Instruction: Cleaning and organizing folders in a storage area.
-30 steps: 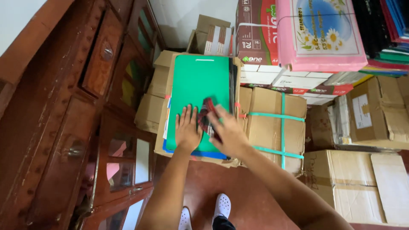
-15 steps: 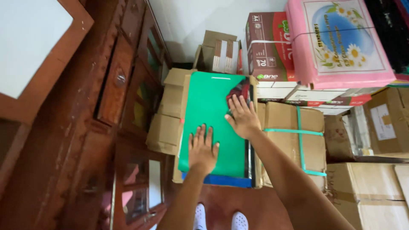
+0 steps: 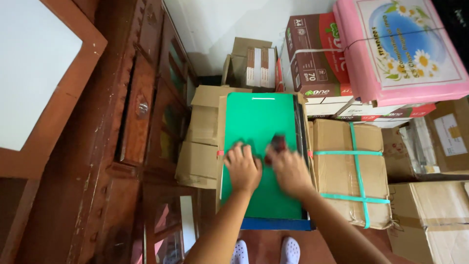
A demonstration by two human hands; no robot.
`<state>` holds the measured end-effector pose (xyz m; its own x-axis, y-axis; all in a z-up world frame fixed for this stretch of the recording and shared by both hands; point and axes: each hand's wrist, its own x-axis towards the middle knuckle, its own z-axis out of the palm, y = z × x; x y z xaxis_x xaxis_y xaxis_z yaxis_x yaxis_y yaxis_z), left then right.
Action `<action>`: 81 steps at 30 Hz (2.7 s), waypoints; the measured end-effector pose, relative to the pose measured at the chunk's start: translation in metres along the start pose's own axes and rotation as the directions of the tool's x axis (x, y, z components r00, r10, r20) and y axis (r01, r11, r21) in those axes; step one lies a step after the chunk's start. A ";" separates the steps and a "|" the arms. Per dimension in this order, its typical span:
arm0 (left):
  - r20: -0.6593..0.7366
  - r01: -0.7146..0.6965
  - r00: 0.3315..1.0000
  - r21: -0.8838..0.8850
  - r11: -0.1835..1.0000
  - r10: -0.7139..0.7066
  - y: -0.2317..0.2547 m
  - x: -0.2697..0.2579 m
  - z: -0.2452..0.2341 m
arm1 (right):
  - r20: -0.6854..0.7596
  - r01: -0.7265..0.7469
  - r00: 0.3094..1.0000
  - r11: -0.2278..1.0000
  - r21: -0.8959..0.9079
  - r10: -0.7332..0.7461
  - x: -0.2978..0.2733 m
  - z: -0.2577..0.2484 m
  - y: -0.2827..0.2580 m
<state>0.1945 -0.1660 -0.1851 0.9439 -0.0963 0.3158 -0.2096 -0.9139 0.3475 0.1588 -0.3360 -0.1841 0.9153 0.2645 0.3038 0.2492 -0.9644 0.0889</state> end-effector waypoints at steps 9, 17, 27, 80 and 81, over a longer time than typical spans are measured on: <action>-0.061 0.314 0.943 -0.167 0.935 -0.327 -0.003 0.006 0.004 | 0.114 -0.180 0.980 0.975 0.134 0.166 0.110 0.031 0.028; -0.137 0.276 0.940 -0.238 0.931 -0.313 -0.005 -0.008 0.017 | 0.350 0.229 0.876 0.926 0.301 -0.331 0.076 -0.030 -0.020; -0.100 0.260 0.951 -0.260 0.930 -0.294 0.000 -0.004 0.005 | 0.277 0.152 0.936 0.961 0.232 -0.215 0.130 -0.034 -0.023; -0.164 -0.138 0.984 -0.468 0.873 0.068 -0.041 -0.067 -0.037 | 0.101 -0.277 0.954 0.959 -0.051 0.281 -0.053 -0.022 -0.086; -0.111 -0.162 0.986 -0.415 0.895 0.127 -0.033 -0.062 -0.024 | 0.062 -0.409 0.913 0.906 0.109 0.404 -0.059 -0.009 -0.058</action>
<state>0.1371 -0.1205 -0.1950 0.8755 -0.1678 0.4532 -0.4467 -0.6390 0.6262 0.0871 -0.2954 -0.1984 0.9554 -0.1489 0.2549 -0.1139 -0.9826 -0.1467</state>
